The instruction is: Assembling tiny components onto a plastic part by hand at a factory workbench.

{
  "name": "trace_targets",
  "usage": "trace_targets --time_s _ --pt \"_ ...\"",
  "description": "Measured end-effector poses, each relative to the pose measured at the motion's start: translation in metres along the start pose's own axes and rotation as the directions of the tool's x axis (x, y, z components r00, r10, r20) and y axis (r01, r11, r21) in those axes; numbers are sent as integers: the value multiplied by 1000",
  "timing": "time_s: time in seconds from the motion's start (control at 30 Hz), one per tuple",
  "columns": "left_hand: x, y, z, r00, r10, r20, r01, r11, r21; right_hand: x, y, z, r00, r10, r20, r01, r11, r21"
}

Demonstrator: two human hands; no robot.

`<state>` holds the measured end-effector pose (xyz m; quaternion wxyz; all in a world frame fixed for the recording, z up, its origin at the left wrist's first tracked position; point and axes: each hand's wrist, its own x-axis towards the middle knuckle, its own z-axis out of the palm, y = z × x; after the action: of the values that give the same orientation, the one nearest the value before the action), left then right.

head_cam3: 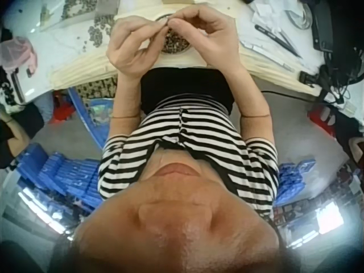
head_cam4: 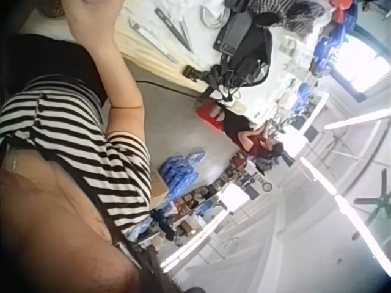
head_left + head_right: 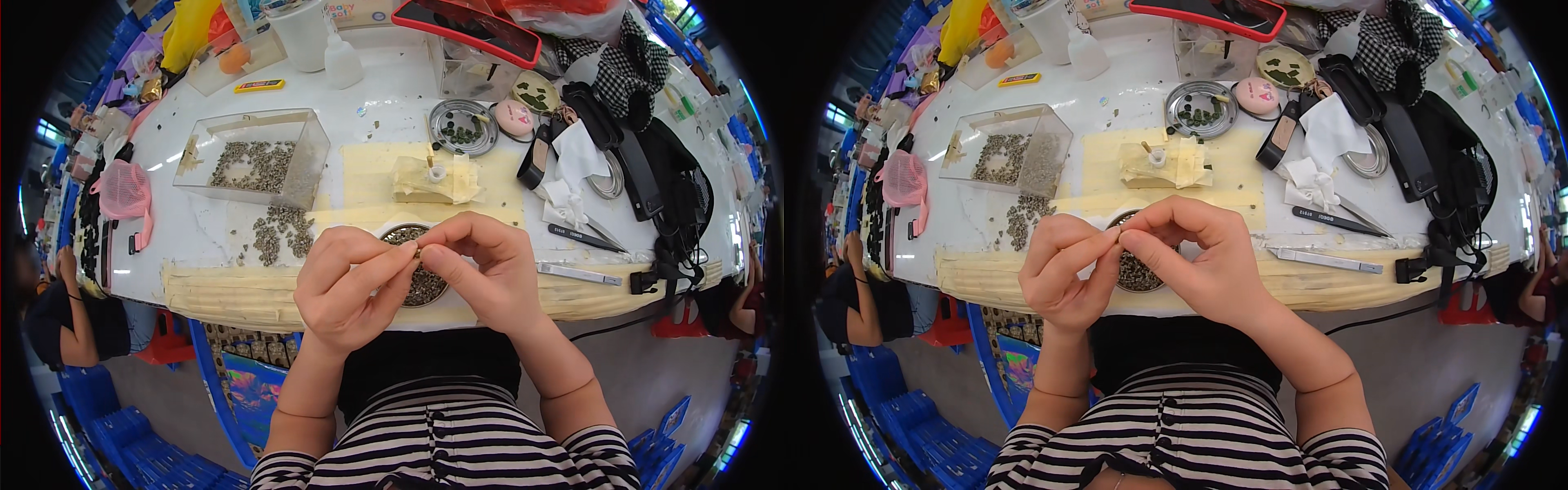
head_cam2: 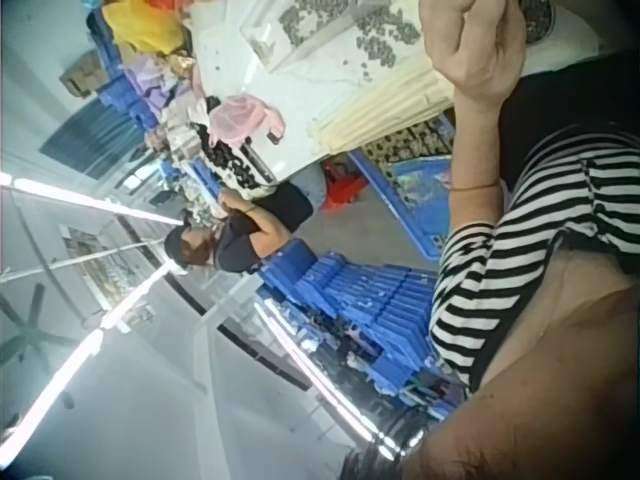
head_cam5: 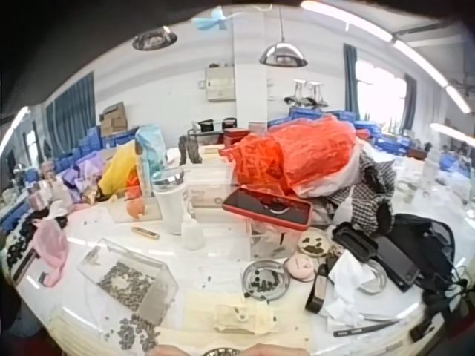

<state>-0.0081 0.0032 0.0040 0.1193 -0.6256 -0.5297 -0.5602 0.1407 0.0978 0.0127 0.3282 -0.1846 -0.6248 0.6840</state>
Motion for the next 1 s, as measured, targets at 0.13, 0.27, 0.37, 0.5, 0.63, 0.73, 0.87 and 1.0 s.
trace_targets --time_s 0.13,0.27,0.37,0.5,0.63,0.73,0.87,1.0 --pt "0 0 0 1000 3 8 -3 1000 18 0 -2 -2 986 164 43 -168 979 116" --pt "0 1 1 1000 10 10 -10 999 51 1 1 -1 981 -192 -15 184 956 -228" --pt "-1 0 1 999 -32 13 30 997 73 3 -2 3 845 -529 83 490 702 -517" --pt "-2 -2 0 997 -72 -19 73 997 32 1 1 6 841 -534 92 495 688 -531" --pt "-2 -1 -1 998 -59 -36 59 998 9 1 3 2 912 -407 39 384 820 -424" --pt "-3 -1 -1 999 -21 -34 21 1000 -9 -1 3 -1 987 -159 35 162 970 -183" --pt "1 0 -3 1000 27 5 -27 999 -18 0 -1 -3 982 161 102 -181 955 236" --pt "-1 2 -1 1000 -3 7 2 999 38 1 1 -4 980 -197 17 197 965 -175"
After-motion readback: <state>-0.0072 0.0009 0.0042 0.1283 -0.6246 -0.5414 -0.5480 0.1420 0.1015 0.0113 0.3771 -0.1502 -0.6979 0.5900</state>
